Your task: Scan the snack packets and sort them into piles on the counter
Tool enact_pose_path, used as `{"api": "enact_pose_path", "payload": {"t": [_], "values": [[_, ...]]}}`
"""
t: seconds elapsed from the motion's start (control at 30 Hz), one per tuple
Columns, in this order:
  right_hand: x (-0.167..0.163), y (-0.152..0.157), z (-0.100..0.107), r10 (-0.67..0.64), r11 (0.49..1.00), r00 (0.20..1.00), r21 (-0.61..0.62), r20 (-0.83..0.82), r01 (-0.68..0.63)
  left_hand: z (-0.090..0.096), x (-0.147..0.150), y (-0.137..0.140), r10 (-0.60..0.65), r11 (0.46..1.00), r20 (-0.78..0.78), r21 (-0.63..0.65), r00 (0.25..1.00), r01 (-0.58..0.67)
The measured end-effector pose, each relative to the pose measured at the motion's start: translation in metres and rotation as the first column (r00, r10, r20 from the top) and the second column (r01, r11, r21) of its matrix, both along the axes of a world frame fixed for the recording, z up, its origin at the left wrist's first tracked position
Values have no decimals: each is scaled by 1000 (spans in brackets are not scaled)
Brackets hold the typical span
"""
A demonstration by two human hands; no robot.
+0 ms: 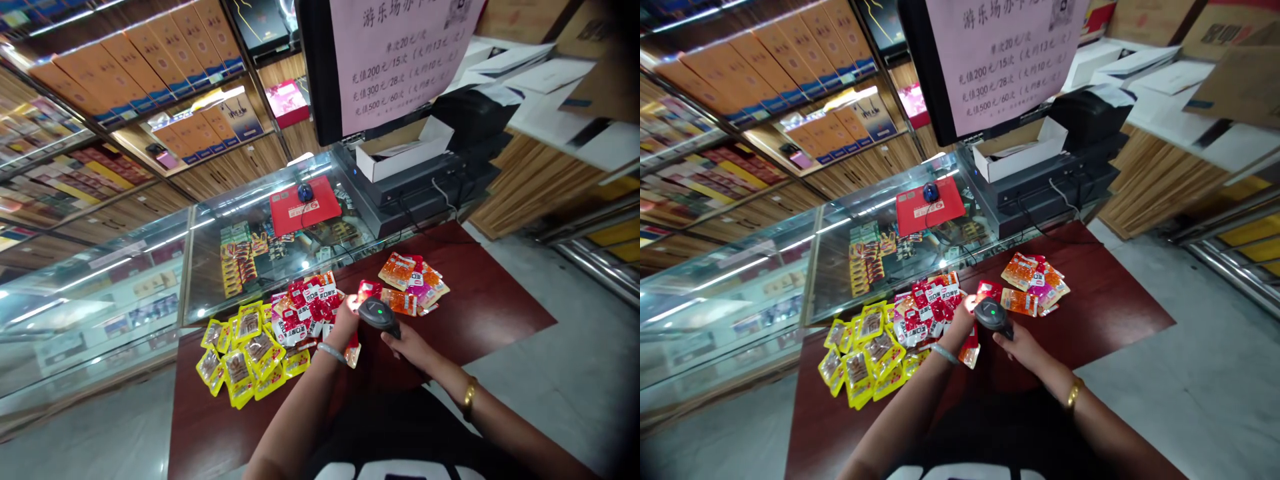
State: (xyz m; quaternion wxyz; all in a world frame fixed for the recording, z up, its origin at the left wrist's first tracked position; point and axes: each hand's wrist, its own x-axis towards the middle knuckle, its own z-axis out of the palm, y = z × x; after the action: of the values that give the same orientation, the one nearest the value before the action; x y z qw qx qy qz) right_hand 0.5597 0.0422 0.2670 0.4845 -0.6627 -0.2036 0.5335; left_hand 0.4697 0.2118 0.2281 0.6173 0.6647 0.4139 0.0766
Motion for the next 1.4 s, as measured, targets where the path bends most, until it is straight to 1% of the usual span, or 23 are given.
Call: {"api": "enact_pose_path", "payload": {"t": [0.03,0.07,0.1,0.13,0.2,0.23,0.27,0.33,0.43,0.57,0.63,0.73,0.8,0.93,0.97,1.03,1.07,1.13,1.2,1.23,1.3,1.33,1.4], "values": [[1,-3,-2,-13,1000,1000,-6,-5,13,0,5,-1,-34,999,7,23,999,33],[1,-5,-5,-22,1000,1000,-10,-8,22,1,7,0,-64,993,-40,96,997,67],[2,-8,-7,-28,1000,1000,-12,-8,28,2,5,2,-69,978,-122,189,990,91],[2,-9,-9,-30,999,1000,-12,-7,30,4,-1,5,-41,949,-234,296,971,112],[2,-12,-10,-27,1000,1000,-14,-8,27,7,-19,14,94,860,-458,485,884,159],[1,-13,-10,-30,999,999,-15,-11,29,8,-28,18,175,820,-535,544,826,179],[1,-13,-9,-31,999,999,-18,-17,31,8,-37,22,235,793,-588,577,774,198],[-1,-13,-7,-32,999,999,-24,-24,32,5,-48,28,289,771,-650,593,703,232],[-3,-12,-6,-19,999,1000,-30,-17,18,-1,-52,31,281,775,-702,568,654,277],[-6,-11,-8,2,999,1000,-37,-4,-2,-4,-51,36,193,802,-722,506,664,317],[-6,-11,-10,10,999,1000,-38,-3,-10,-2,-52,39,210,804,-715,514,667,298],[-8,-13,-14,22,1000,1000,-22,3,-22,2,-51,40,315,762,-690,593,652,259],[-9,-15,-17,25,1000,1000,-11,4,-25,2,-46,39,327,742,-686,613,650,272],[-9,-16,-20,37,999,999,-5,2,-37,1,-35,41,241,742,-731,563,639,364],[-9,-16,-20,42,999,999,-6,6,-42,1,-34,43,213,752,-744,538,633,381],[-8,-17,-18,42,999,999,-7,18,-42,0,-33,50,139,800,-761,463,634,381],[-8,-17,-17,39,999,999,-7,24,-39,0,-33,54,102,833,-752,422,652,357],[-8,-17,-16,33,999,999,-8,30,-33,-2,-32,59,59,901,-672,354,738,251],[-8,-17,-15,25,1000,999,-3,30,-25,-6,-26,59,83,956,-520,282,850,79],[-8,-17,-14,22,1000,999,3,25,-22,-8,-22,57,109,973,-431,233,896,-7],[-8,-16,-13,13,1000,1000,10,15,-13,-11,-11,50,165,983,-279,123,946,-135],[-7,-15,-11,7,1000,1000,10,13,-7,-11,-6,47,187,982,-222,77,957,-174],[-4,-14,-8,-6,1000,1000,10,22,6,-12,1,40,213,977,-144,16,966,-213]]}}
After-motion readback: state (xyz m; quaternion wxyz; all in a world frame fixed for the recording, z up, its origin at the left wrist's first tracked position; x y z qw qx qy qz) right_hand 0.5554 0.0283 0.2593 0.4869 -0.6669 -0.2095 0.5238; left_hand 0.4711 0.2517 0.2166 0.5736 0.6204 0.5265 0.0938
